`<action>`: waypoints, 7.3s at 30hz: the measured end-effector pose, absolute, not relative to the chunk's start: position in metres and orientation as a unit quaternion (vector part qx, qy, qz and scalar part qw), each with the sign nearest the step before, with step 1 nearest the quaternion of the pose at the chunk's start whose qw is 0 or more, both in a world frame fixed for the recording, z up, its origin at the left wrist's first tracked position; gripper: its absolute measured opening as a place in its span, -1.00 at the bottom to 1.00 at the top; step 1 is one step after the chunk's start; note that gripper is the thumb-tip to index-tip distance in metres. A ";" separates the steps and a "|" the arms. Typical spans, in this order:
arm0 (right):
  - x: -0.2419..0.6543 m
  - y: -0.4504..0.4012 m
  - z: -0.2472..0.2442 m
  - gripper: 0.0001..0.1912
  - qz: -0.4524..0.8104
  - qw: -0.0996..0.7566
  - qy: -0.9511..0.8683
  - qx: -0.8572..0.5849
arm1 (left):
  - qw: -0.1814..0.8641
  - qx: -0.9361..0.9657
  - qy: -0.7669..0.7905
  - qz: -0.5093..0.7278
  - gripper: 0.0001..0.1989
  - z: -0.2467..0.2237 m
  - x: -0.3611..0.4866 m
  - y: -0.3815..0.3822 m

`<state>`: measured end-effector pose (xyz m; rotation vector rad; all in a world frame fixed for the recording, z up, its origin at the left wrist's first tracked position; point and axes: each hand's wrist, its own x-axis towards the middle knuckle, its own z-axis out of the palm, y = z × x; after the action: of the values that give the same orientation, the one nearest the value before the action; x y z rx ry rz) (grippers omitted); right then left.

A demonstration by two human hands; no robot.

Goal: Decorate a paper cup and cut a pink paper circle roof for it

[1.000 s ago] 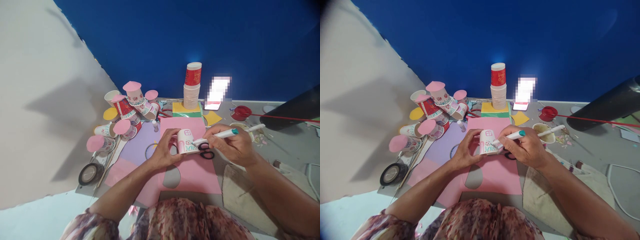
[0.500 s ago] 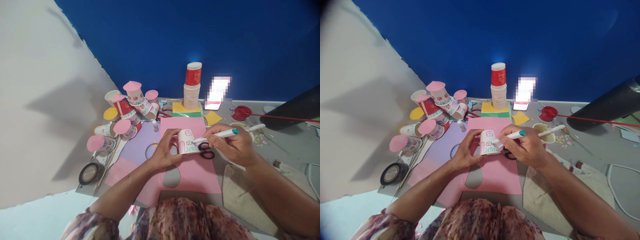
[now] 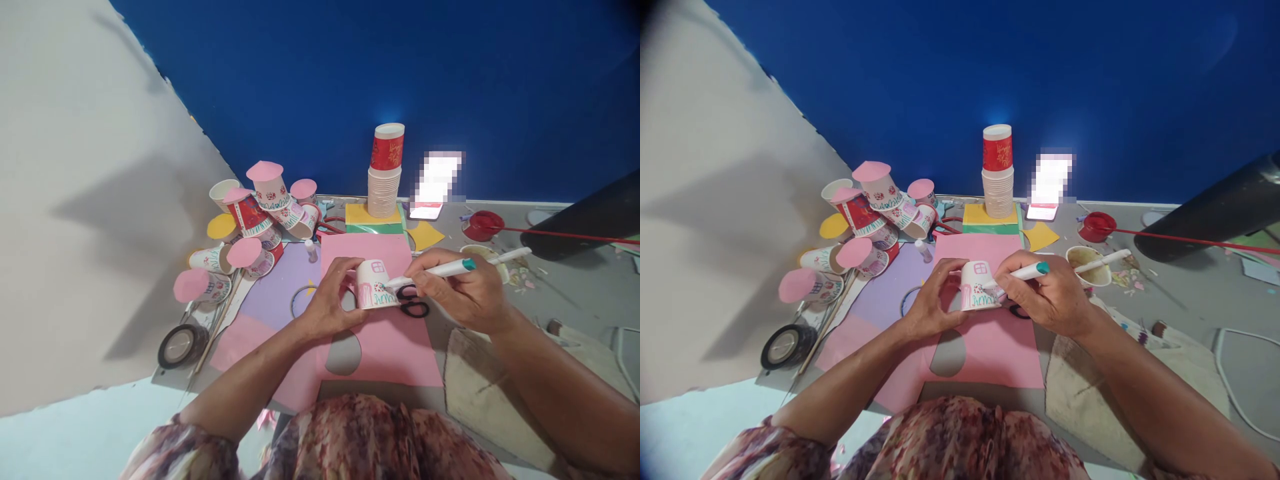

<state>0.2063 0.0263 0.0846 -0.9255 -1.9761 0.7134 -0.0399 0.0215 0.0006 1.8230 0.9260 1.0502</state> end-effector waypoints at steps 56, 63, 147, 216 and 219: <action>0.210 0.026 0.083 -0.87 0.210 0.459 -0.788 -0.352 | 0.391 0.709 0.388 0.440 -0.31 -0.007 -0.034 0.020; 0.215 0.053 0.089 -0.63 0.282 0.529 -0.704 -0.381 | 0.388 0.703 0.404 0.438 -0.29 -0.015 -0.029 0.023; 0.240 0.010 -0.024 -0.55 0.711 0.461 -0.392 -0.359 | 0.371 0.643 0.471 0.477 -0.28 -0.015 -0.027 0.016; 0.227 -0.001 -0.031 -0.53 0.118 0.318 -0.750 -0.567 | 0.657 0.360 0.385 0.539 -0.39 -0.007 -0.030 0.024; 0.233 0.001 -0.039 -0.57 0.080 0.272 -0.758 -0.587 | 0.751 0.237 0.354 0.505 -0.41 -0.001 -0.028 0.025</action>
<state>0.2333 0.0013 -0.0385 -1.5808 -2.0417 0.2147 -0.0275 0.0252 -0.0007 0.5178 0.7729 1.1037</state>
